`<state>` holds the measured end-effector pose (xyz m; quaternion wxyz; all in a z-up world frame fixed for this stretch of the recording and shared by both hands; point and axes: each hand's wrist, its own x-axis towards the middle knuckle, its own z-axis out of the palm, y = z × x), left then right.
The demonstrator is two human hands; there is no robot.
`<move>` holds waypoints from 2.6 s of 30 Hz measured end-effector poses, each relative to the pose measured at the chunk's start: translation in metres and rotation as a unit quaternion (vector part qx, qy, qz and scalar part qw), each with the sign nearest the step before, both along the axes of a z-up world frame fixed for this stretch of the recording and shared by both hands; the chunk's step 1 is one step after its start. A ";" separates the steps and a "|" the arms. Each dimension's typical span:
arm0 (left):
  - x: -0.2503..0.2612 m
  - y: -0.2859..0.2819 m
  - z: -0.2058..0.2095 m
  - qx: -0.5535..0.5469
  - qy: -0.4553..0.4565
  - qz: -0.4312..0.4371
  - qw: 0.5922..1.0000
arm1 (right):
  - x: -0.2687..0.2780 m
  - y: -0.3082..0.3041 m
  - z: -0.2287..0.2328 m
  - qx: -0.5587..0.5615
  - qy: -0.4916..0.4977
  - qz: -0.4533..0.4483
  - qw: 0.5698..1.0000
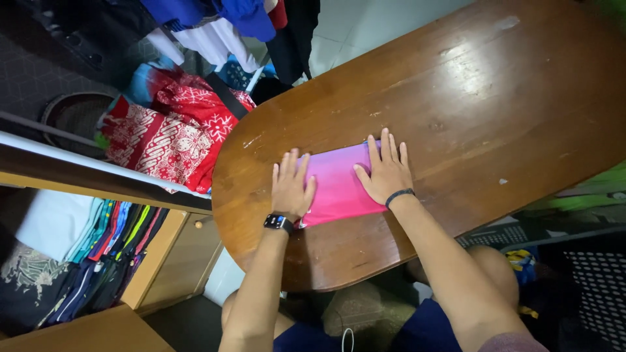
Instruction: The person takes a t-shirt from a laundry basket and folds it neatly on a small wooden table.
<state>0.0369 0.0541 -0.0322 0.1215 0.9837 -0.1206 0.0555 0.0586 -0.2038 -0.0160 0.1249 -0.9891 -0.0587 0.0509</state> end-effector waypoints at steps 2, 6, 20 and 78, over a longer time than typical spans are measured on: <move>-0.005 0.008 -0.003 -0.008 0.007 0.019 1.000 | -0.001 0.001 -0.001 0.001 0.004 -0.006 1.000; -0.013 0.004 0.000 0.025 0.033 0.027 0.999 | -0.007 -0.002 -0.003 -0.014 0.014 0.000 1.000; -0.120 -0.007 -0.003 0.025 0.003 0.028 0.999 | -0.106 -0.042 -0.051 0.180 -0.142 -0.198 0.953; -0.072 -0.345 0.022 0.107 0.059 -0.246 0.962 | -0.034 -0.373 -0.035 0.506 -0.132 -0.515 0.679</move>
